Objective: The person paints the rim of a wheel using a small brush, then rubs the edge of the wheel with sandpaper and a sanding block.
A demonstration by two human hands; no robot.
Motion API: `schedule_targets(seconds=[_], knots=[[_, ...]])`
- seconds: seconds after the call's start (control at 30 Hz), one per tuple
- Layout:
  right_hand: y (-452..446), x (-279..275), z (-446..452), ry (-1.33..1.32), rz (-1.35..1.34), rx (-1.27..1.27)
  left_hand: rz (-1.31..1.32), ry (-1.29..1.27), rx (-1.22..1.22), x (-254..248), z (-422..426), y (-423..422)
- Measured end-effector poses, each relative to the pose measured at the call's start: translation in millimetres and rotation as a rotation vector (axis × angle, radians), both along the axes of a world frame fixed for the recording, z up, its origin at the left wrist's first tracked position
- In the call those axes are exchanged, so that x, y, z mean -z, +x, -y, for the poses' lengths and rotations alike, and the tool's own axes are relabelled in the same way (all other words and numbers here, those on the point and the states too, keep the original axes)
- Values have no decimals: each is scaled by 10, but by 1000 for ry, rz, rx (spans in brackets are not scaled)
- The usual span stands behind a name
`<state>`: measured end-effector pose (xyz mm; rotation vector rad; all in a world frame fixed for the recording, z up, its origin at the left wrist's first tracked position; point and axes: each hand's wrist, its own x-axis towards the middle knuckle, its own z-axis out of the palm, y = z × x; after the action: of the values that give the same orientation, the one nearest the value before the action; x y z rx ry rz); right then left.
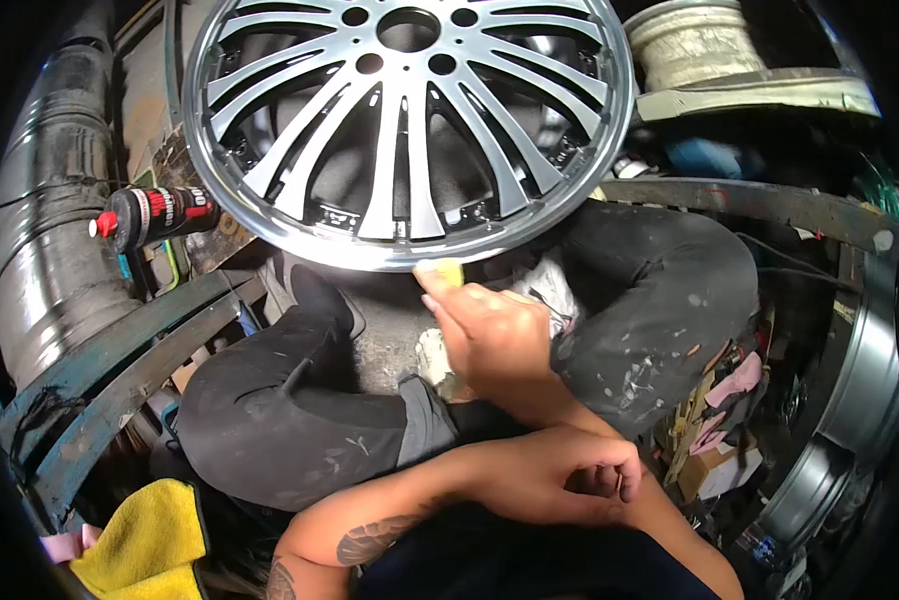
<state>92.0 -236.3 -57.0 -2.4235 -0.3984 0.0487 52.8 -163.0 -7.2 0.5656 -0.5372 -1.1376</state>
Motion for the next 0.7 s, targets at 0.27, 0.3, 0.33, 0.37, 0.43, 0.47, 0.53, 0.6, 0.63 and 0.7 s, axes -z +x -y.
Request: schedule_targets(seconds=[0.27,0.3,0.33,0.37,0.43,0.47,0.53,0.6,0.63,0.7], knots=[[-9,4,63,-215,100,-46,10,60,17,59,-15,30],[-26,68,-7,-10,63,39,13,59,8,55,3,23],[-18,46,79,-124,79,7,32,57,13,69,14,22],[-8,24,196,-235,91,-29,49,59,15,97,15,22],[-22,119,322,-90,108,129,44,63,0,117,-14,17],[2,108,320,-48,103,187,26,59,-10,100,-17,19],[-26,56,176,-167,70,-1,7,41,-1,44,5,45],[-12,-3,29,-50,-19,-7,2,25,32,-13,-12,90],[-16,9,111,-80,24,21,2,25,23,-14,-7,77],[-28,105,329,-131,113,58,3,33,-13,0,-28,56]])
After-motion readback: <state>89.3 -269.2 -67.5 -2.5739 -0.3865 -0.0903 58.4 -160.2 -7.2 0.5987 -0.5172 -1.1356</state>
